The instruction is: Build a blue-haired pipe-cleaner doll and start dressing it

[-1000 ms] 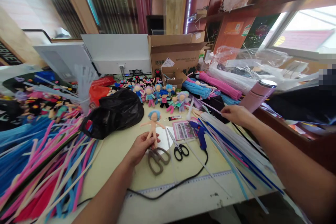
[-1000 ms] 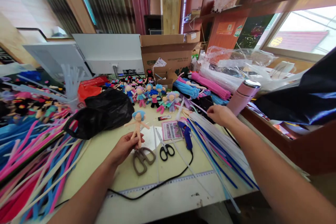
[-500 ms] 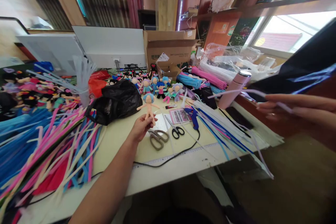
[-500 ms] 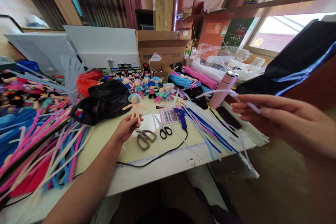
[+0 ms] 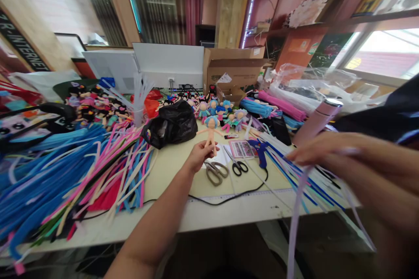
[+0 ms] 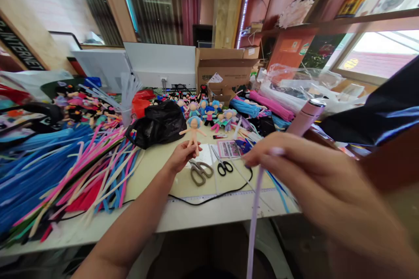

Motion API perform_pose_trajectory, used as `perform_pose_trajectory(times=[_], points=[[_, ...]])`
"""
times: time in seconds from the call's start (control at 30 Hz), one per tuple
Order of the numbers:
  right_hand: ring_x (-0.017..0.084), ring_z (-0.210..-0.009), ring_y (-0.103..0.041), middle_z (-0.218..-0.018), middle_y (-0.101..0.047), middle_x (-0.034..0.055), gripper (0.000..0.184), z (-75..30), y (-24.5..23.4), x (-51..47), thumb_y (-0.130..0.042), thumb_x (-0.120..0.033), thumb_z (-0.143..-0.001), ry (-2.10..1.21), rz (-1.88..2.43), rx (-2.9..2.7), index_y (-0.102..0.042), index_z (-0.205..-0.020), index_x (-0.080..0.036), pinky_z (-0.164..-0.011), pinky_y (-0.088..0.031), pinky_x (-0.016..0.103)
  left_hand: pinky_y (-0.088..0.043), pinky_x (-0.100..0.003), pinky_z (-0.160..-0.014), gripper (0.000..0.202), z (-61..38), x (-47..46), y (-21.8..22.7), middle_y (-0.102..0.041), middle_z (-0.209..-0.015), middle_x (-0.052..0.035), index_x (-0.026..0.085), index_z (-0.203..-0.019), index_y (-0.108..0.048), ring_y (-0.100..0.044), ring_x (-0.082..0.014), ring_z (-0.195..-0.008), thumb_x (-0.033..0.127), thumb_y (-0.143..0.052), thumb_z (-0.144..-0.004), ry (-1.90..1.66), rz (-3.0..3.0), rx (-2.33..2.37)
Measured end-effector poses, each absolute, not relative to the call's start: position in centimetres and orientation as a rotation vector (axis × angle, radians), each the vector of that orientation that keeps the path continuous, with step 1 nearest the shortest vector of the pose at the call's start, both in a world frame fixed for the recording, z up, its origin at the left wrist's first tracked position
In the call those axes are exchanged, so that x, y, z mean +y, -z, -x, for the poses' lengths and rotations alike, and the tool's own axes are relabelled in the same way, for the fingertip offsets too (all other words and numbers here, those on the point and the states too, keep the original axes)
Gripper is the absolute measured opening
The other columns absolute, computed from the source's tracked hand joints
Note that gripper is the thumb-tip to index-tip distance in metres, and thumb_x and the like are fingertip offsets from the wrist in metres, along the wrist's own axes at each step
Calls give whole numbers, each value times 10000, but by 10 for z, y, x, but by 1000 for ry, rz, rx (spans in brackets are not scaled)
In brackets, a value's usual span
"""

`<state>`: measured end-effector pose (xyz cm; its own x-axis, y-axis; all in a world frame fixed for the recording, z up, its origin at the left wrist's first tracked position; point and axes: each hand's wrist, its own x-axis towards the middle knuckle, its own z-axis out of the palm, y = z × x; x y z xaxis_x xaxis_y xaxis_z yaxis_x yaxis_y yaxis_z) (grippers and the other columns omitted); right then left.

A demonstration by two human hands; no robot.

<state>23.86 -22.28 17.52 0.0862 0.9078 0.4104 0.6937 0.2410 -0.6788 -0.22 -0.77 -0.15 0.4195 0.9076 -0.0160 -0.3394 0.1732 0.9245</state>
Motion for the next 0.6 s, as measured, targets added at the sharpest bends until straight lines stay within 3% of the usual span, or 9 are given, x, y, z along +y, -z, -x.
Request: perform_pose_trajectory(times=[0.1, 0.2, 0.3, 0.4, 0.5, 0.6], points=[[193, -680, -635, -703, -659, 41, 321, -180, -160, -159, -388, -426, -910, -567, 1386, -1927, -673, -884, -282, -678, -553, 344, -396, -229, -556, 433, 2, -9, 1, -688, -756, -78, 86, -910, -669, -520, -76, -555, 384, -791, -621, -974, -1064, 678], [199, -923, -627, -972, -689, 66, 330, -166, -125, -110, -350, -269, -895, -456, 1452, -1994, -647, -1031, -219, -846, -496, 340, -404, -235, -566, 419, 2, -10, 0, -688, -756, -84, 84, -902, -669, -526, -84, -567, 387, -780, -635, -970, -1096, 680], [173, -803, -621, -903, -691, 60, 373, -174, -94, -82, -350, -200, -876, -425, 1483, -1961, -583, -1166, -173, -784, -478, 306, -416, -239, -572, 387, 2, -11, 0, -688, -771, -88, 84, -904, -668, -533, -89, -576, 375, -757, -664, -965, -1149, 683], [138, -630, -578, -794, -676, 17, 272, -178, -79, -64, -403, -222, -879, -465, 1461, -1871, -599, -1065, -193, -664, -457, 266, -424, -238, -568, 358, 1, -11, 0, -689, -781, -95, 82, -884, -667, -543, -97, -583, 366, -741, -678, -956, -1188, 724], [157, -707, -589, -808, -665, 25, 157, -177, -72, -49, -471, -236, -866, -405, 1358, -1812, -623, -889, -206, -692, -447, 275, -436, -237, -572, 357, 1, -12, -1, -689, -776, -91, 87, -868, -662, -560, -110, -603, 373, -742, -671, -931, -1199, 760], [184, -795, -579, -831, -640, 47, 126, -176, -63, -34, -520, -223, -851, -320, 1219, -1797, -644, -839, -204, -731, -436, 302, -443, -232, -574, 368, 0, -12, -1, -687, -774, -80, 93, -870, -654, -567, -114, -614, 384, -745, -665, -902, -1197, 778]])
